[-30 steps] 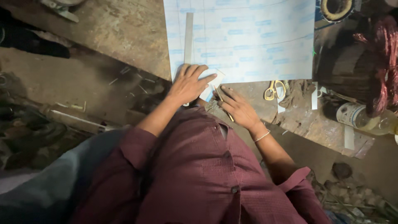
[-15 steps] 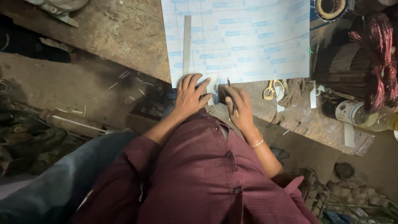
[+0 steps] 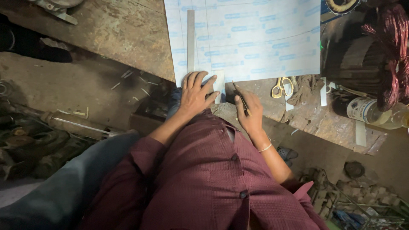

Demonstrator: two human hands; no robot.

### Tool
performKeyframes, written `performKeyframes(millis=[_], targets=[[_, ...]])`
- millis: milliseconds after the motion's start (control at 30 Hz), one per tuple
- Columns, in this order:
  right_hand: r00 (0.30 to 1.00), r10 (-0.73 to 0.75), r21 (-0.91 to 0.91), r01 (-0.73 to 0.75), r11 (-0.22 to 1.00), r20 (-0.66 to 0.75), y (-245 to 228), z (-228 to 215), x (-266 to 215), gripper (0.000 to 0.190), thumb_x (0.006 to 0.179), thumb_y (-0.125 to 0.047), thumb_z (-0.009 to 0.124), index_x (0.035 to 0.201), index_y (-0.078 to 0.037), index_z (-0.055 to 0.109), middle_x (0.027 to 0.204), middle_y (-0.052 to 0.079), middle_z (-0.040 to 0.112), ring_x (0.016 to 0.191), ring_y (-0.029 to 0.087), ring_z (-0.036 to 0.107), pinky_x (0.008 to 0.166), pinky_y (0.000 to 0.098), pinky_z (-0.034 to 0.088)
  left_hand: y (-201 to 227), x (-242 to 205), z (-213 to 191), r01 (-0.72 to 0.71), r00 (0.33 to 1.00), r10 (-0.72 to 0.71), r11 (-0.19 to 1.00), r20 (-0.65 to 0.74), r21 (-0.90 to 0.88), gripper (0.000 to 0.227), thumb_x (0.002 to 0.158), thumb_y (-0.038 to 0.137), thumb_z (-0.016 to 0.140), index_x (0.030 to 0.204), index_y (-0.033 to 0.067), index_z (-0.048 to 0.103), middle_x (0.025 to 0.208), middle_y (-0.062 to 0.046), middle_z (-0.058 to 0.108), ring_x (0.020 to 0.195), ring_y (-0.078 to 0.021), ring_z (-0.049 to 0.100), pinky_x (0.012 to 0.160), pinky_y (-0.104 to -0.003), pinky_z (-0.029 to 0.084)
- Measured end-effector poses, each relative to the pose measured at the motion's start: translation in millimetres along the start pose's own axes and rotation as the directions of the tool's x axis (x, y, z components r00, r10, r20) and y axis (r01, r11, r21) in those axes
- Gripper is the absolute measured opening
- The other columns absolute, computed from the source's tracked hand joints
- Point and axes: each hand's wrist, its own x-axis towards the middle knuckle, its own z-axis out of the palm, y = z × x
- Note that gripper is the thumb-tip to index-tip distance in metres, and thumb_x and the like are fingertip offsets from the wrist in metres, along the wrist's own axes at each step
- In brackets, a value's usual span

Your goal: The person uses a metal ruler and pencil to draw straight lines on a large sheet of paper placed on a workbench. They repeatedly reposition the ruler and draw parallel lines across the paper surface.

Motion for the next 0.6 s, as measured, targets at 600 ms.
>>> performKeyframes(millis=[600], targets=[[0.997, 0.082, -0.045, -0.082, 0.996, -0.001, 1.4, 6.6, -2.3, 0.022, 0.102, -0.017, 0.067, 0.119, -0.004, 0.068, 0.1, 0.019, 0.071, 0.093, 0.038, 0.068, 0.083, 0.044, 0.053, -1.0, -1.7, 1.3, -0.001, 1.0, 0.0, 1.0, 0.026, 0.027, 0.052, 0.098, 0.046, 0.068, 0.14, 0.0154, 0.065, 0.139, -0.014, 0.052, 0.134, -0.0359, 0.043, 0.116, -0.057, 0.032]])
